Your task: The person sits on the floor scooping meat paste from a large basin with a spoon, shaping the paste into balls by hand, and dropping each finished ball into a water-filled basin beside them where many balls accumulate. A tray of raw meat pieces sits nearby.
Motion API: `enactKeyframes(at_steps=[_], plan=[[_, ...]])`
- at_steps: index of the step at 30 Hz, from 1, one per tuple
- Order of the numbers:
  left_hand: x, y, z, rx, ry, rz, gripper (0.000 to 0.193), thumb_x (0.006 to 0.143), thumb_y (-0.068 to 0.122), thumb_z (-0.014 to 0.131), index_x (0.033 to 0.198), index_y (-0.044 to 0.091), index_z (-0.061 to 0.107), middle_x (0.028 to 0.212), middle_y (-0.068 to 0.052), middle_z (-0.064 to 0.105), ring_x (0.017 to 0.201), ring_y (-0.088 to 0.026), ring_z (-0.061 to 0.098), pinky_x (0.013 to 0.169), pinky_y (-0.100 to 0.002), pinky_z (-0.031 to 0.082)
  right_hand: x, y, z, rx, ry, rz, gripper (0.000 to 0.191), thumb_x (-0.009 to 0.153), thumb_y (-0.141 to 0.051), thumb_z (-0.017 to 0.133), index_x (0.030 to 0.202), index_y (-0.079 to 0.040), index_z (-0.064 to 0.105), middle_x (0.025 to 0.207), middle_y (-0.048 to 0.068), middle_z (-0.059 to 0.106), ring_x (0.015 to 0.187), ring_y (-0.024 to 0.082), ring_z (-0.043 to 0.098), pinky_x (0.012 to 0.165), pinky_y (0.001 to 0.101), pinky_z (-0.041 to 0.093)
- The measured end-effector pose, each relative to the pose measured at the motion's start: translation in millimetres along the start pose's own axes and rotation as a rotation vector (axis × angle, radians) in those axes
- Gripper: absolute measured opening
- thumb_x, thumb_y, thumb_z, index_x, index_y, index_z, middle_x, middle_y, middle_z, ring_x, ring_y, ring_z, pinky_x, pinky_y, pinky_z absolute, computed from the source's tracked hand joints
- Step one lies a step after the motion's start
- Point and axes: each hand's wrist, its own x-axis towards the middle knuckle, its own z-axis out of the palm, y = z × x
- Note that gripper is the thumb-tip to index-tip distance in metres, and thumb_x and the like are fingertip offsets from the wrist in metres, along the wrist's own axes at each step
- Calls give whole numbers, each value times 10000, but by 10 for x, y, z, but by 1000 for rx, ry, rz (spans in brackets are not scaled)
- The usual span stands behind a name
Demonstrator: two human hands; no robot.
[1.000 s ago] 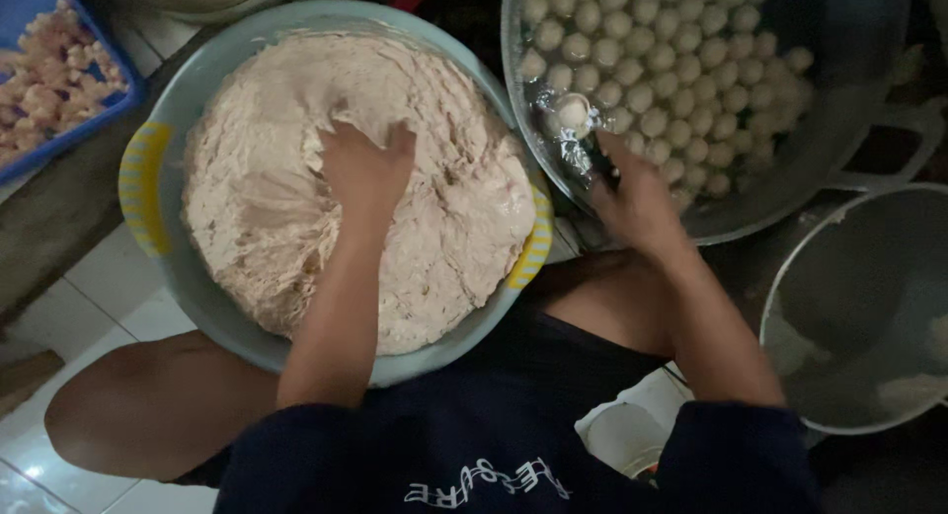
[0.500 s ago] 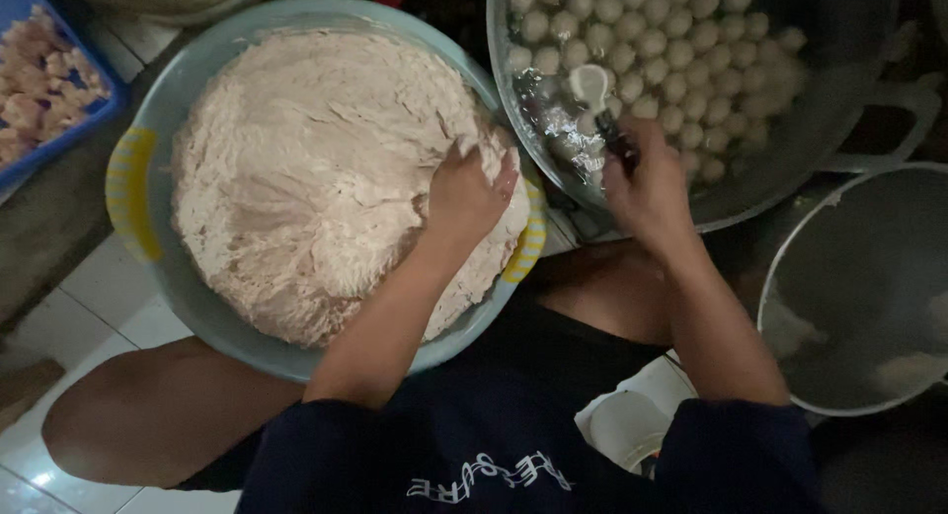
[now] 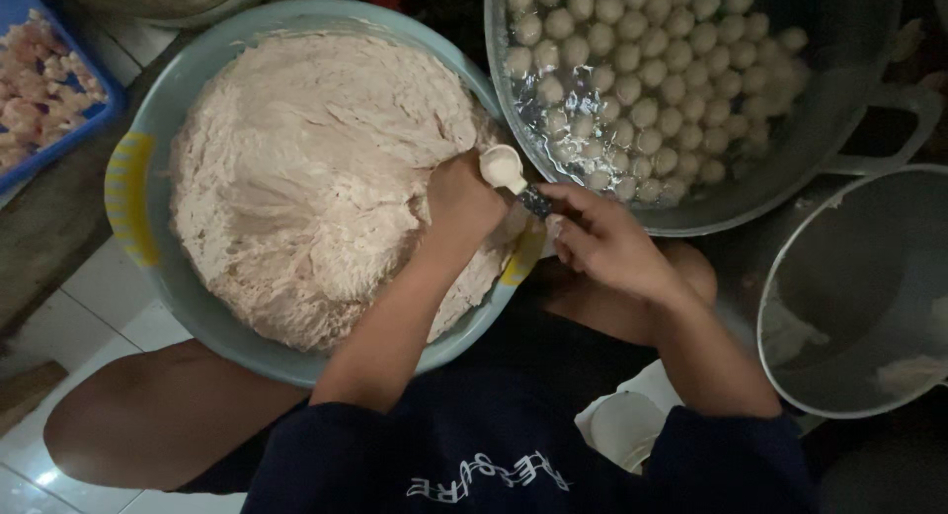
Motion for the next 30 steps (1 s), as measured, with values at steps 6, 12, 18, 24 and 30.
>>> enactKeyframes(at_steps=[6, 12, 18, 24, 30], plan=[[-152, 141, -159, 107, 149, 257, 339, 761, 383, 850, 977, 125, 808, 984, -168, 752, 1017, -415, 634, 812, -521, 548, 246, 278, -325, -407, 314, -460, 466, 1013, -64, 634, 1471, -49, 554, 1039, 134, 667, 848, 213, 628, 749, 333, 542], [-142, 14, -113, -174, 131, 281, 195, 829, 251, 805, 959, 113, 760, 985, -114, 755, 972, -349, 700, 853, -461, 578, 230, 189, -381, -506, 453, -209, 430, 1006, -62, 629, 1434, -86, 595, 1033, 150, 699, 858, 204, 669, 783, 354, 547], [-105, -133, 97, -321, 132, 172, 320, 765, 227, 817, 992, 48, 682, 883, -148, 732, 818, -370, 728, 739, -432, 589, -6, 33, -10, -277, 145, -298, 519, 953, -38, 581, 1469, -74, 541, 1045, 117, 689, 858, 172, 640, 761, 330, 551], [-94, -77, 76, -170, 75, 95, 266, 759, 222, 783, 922, 20, 723, 879, -221, 732, 860, -417, 724, 766, -466, 586, -85, -5, 130, -312, 103, -373, 464, 970, -55, 602, 1432, -50, 560, 989, 71, 713, 824, 153, 654, 749, 312, 548], [-343, 53, -459, 41, -221, -103, 636, 802, 365, 746, 1166, -118, 553, 949, -297, 710, 929, -461, 699, 820, -517, 559, -65, 146, 94, 4, 146, -80, 462, 979, -115, 607, 1435, -47, 633, 841, 143, 658, 704, 181, 537, 618, 377, 442]])
